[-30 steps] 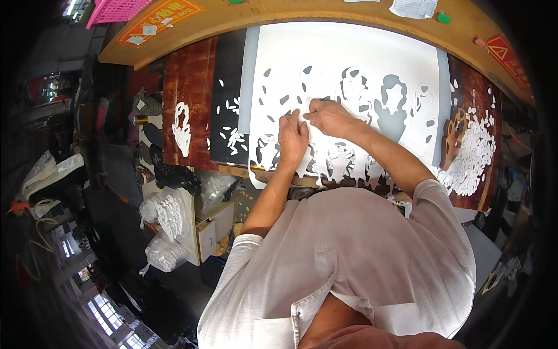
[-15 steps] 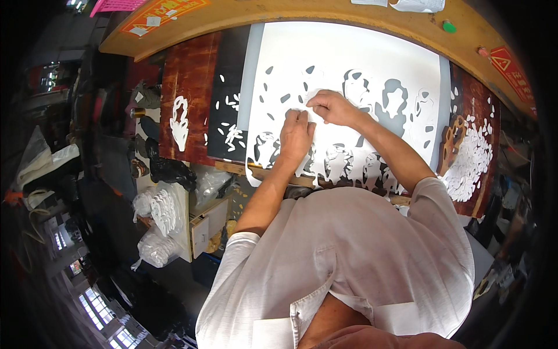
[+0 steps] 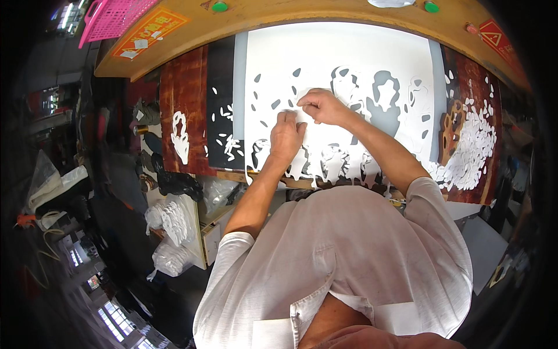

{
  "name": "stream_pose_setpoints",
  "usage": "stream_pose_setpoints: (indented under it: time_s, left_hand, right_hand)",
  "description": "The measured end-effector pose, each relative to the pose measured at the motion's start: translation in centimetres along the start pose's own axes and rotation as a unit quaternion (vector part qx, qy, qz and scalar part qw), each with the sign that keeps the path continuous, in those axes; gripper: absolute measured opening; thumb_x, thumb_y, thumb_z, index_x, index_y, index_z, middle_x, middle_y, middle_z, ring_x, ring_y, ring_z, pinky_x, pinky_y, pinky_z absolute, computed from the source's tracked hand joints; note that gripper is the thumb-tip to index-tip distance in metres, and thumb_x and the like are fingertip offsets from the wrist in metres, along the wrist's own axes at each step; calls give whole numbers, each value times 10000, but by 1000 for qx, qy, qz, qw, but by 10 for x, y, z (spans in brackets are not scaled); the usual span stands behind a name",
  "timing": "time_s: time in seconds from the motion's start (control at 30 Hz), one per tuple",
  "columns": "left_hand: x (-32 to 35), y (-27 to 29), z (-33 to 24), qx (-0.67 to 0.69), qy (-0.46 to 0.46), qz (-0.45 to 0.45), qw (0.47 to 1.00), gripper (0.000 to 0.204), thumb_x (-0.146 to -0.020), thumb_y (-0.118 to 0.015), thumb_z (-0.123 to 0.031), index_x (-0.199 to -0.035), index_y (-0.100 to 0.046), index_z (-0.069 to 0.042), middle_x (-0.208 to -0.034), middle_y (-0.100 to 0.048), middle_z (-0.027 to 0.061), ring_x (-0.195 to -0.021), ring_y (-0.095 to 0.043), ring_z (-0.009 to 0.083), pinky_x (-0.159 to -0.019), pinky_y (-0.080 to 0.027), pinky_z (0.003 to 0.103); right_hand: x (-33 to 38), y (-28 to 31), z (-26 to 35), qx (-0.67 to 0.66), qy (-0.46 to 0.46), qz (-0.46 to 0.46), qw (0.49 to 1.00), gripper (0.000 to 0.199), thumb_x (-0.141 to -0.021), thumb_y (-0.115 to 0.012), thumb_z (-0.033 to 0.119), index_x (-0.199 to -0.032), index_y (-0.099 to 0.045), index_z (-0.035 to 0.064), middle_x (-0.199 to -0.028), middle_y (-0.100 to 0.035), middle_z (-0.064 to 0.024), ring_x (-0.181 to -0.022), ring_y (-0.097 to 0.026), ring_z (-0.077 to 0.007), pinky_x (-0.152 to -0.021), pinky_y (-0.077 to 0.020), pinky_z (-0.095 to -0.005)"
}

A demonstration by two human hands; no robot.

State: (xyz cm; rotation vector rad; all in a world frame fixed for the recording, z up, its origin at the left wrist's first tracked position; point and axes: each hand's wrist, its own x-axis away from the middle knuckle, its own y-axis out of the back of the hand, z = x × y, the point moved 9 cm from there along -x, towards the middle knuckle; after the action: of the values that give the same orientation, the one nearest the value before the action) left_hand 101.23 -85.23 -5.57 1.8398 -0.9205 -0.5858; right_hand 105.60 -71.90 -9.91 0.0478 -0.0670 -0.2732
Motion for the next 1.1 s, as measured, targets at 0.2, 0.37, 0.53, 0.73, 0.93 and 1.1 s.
stream_pose_setpoints:
  time_s: [0.2,0.37,0.53,0.73,0.93,1.1]
  left_hand:
    - [-2,-13,4,-53,-26,-16,998,300,-922,-693,-110,-1183,-659,32,-1188,-649,235,-914,-717,419,-794,-613,476]
    - [-16,-9,17,-34,4,-9,999,278,-936,-643,-82,-1200,-687,-8,-1113,-689,243,-915,-707,434,-831,-602,492]
    - [31,21,9,112,103,-9,988,204,-980,-655,-154,-1051,-721,25,-953,-740,209,-821,-714,296,-789,-573,415]
    - [107,-34,25,509,394,62,762,326,-1001,-698,-336,-1065,-693,-16,-1020,-742,84,-918,-710,232,-805,-577,393]
    - [129,-61,32,719,494,-71,483,399,-956,-725,-416,-1130,-669,-62,-1056,-715,65,-1049,-700,279,-892,-554,400]
    - [115,-60,9,805,407,1,432,377,-945,-759,-426,-1137,-670,-114,-1053,-713,40,-985,-694,227,-818,-547,364]
  right_hand:
    - [1,1,-1,-10,-2,5,1000,219,-1009,-636,42,-1189,-742,-24,-1109,-645,-125,-783,-702,-168,-597,-629,-268]
    - [1,4,2,-46,-39,-7,998,225,-1007,-645,49,-1196,-743,-23,-1064,-678,-102,-766,-702,-146,-618,-629,-272]
    - [18,55,9,-210,-76,-125,967,261,-1024,-659,123,-1230,-745,-11,-973,-735,-55,-792,-709,-122,-708,-635,-271]
    - [55,53,4,-52,-84,-71,993,231,-1030,-689,123,-1230,-761,34,-1029,-744,-45,-843,-679,-108,-775,-576,-264]
    - [48,18,0,52,-76,-57,994,223,-1014,-691,88,-1222,-766,57,-1053,-744,-50,-898,-651,-113,-803,-535,-270]
    - [49,18,-2,44,-91,-49,994,218,-1008,-700,92,-1210,-777,59,-1065,-739,-57,-912,-660,-118,-824,-538,-273]
